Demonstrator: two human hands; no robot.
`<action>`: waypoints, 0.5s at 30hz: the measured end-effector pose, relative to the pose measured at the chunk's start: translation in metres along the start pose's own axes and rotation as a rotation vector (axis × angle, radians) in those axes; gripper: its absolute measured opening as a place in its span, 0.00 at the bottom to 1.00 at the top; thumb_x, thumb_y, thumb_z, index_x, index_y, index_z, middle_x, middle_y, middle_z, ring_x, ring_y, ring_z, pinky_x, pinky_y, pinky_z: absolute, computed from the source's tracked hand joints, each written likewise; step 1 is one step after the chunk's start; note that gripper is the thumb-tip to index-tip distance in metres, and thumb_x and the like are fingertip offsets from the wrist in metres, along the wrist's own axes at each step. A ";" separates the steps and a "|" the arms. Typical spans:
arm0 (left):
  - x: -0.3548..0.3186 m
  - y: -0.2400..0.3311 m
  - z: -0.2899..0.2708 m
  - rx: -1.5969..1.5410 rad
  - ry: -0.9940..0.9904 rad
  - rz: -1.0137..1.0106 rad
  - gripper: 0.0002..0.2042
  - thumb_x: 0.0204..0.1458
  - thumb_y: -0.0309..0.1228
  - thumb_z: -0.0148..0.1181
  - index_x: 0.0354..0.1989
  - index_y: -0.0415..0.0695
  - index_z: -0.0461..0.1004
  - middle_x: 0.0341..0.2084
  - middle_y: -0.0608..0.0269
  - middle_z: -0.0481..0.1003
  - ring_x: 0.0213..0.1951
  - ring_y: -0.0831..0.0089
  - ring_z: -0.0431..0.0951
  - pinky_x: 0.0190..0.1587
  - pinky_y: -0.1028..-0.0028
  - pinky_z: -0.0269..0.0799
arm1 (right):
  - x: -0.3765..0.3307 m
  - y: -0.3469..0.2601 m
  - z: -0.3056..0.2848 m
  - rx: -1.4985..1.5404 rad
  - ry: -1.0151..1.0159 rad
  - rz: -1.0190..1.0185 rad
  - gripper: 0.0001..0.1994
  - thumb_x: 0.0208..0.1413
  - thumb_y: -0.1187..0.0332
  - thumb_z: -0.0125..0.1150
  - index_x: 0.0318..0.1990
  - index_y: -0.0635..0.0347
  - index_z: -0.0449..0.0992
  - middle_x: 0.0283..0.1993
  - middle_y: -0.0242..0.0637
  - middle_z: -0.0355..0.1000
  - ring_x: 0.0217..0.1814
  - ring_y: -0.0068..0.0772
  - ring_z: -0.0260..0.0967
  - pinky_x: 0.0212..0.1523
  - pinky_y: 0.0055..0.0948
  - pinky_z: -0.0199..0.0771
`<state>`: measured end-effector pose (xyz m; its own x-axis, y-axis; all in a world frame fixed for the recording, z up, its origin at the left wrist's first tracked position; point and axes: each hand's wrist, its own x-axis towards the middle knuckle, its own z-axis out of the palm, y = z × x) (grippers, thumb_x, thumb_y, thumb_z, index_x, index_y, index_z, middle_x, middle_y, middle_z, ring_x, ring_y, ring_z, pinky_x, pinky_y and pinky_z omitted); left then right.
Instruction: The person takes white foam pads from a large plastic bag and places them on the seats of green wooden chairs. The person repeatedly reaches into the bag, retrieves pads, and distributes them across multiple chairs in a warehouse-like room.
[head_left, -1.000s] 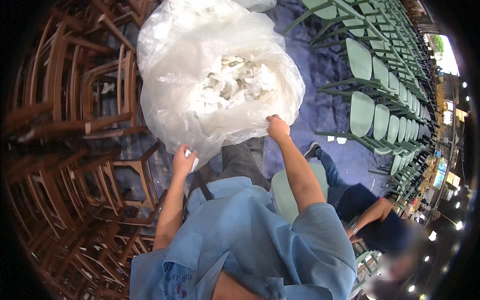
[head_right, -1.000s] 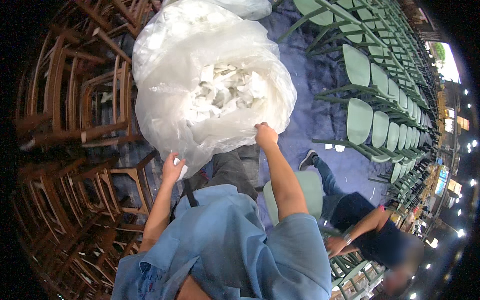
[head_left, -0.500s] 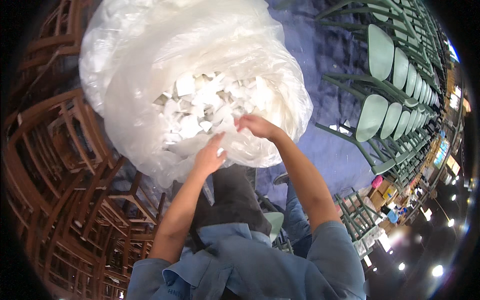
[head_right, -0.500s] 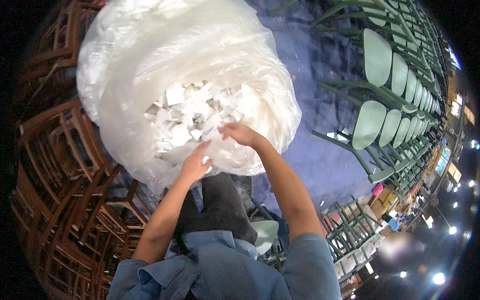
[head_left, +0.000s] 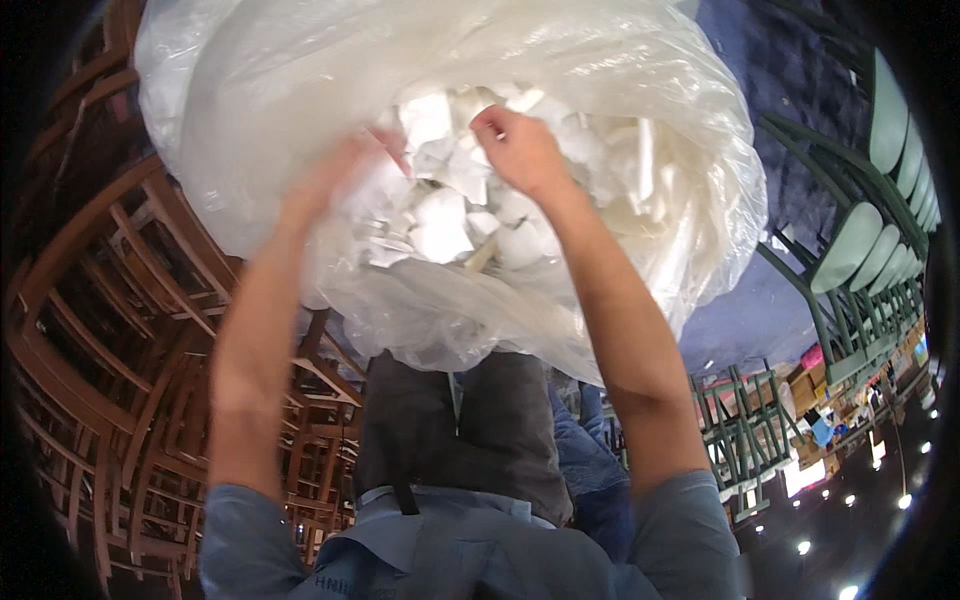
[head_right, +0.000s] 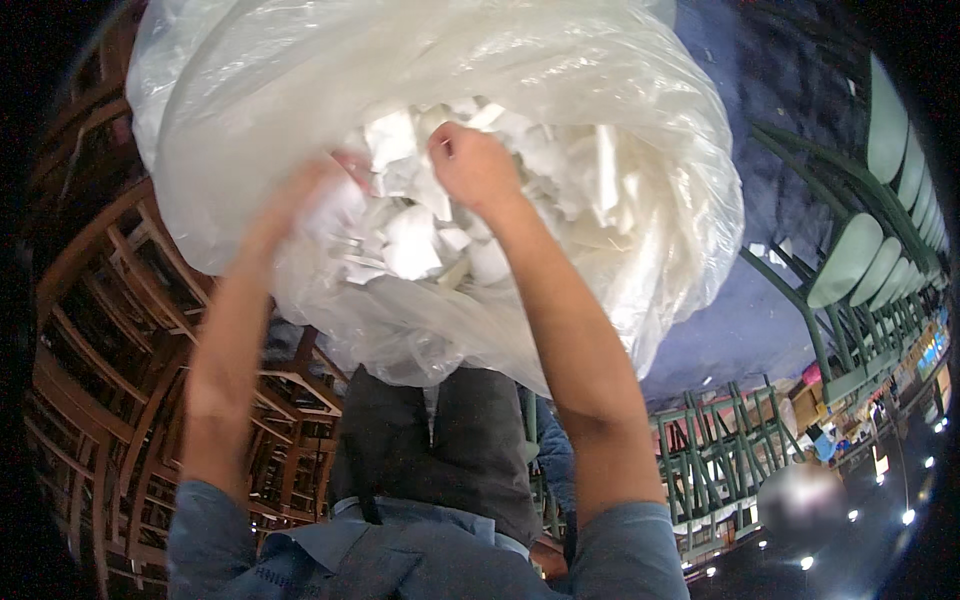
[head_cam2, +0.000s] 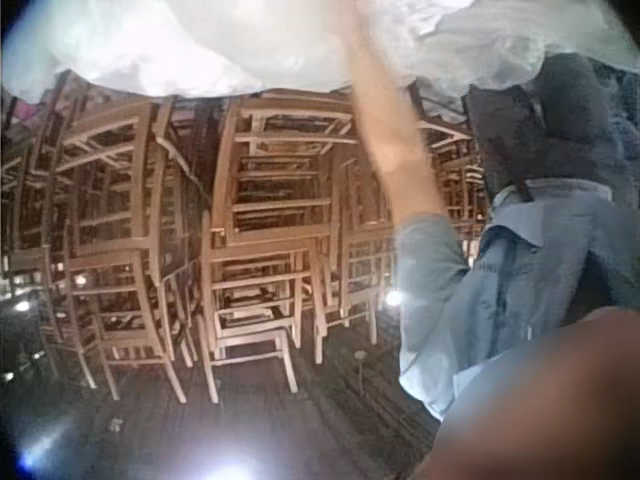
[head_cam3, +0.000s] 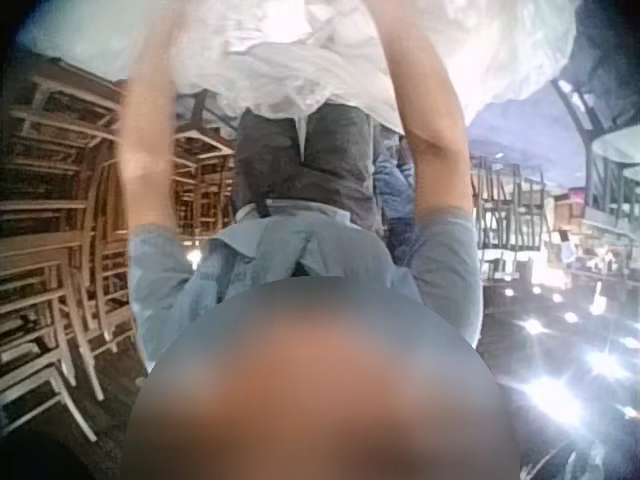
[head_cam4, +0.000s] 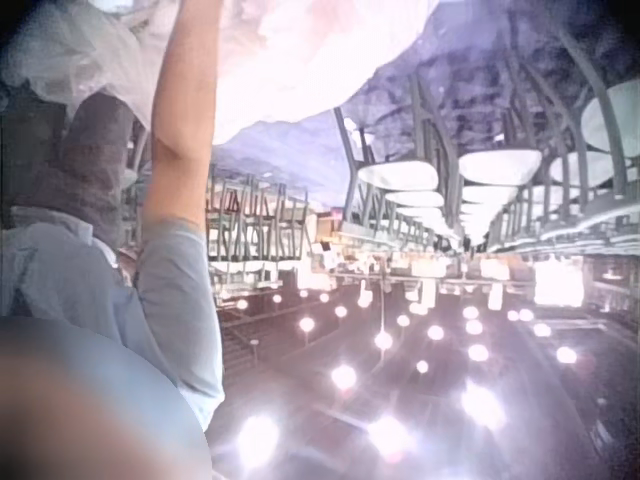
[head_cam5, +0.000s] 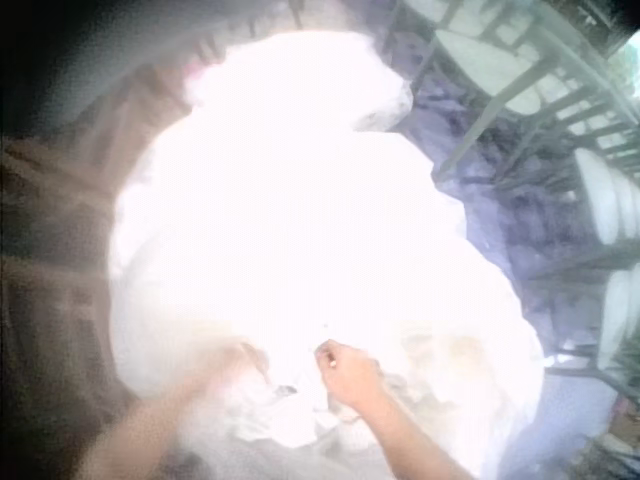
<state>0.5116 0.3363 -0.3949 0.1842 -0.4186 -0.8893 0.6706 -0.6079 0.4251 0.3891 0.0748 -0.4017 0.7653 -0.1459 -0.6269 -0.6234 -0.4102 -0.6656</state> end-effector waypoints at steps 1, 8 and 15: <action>0.003 0.022 -0.050 0.077 0.193 0.077 0.18 0.67 0.39 0.54 0.57 0.41 0.78 0.46 0.58 0.82 0.51 0.65 0.82 0.55 0.61 0.79 | 0.009 -0.002 -0.007 -0.014 -0.020 0.009 0.16 0.64 0.57 0.58 0.51 0.54 0.83 0.41 0.44 0.83 0.42 0.45 0.82 0.49 0.39 0.79; -0.046 0.104 -0.188 0.270 0.484 0.223 0.20 0.67 0.40 0.56 0.61 0.41 0.76 0.53 0.55 0.80 0.52 0.65 0.81 0.55 0.63 0.78 | 0.064 -0.049 -0.022 0.011 -0.012 -0.113 0.21 0.67 0.52 0.55 0.61 0.52 0.79 0.44 0.46 0.83 0.44 0.45 0.81 0.51 0.40 0.78; 0.003 0.142 -0.165 0.277 0.317 0.423 0.22 0.68 0.41 0.58 0.64 0.41 0.74 0.59 0.51 0.77 0.53 0.66 0.80 0.56 0.65 0.77 | 0.160 -0.156 -0.043 -0.219 0.296 -0.379 0.25 0.66 0.54 0.59 0.65 0.58 0.75 0.60 0.52 0.77 0.63 0.53 0.74 0.64 0.43 0.73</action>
<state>0.7257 0.3603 -0.3654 0.6289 -0.4666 -0.6219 0.2874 -0.6037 0.7436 0.6163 0.0770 -0.3808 0.9629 -0.1852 -0.1963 -0.2698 -0.6577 -0.7033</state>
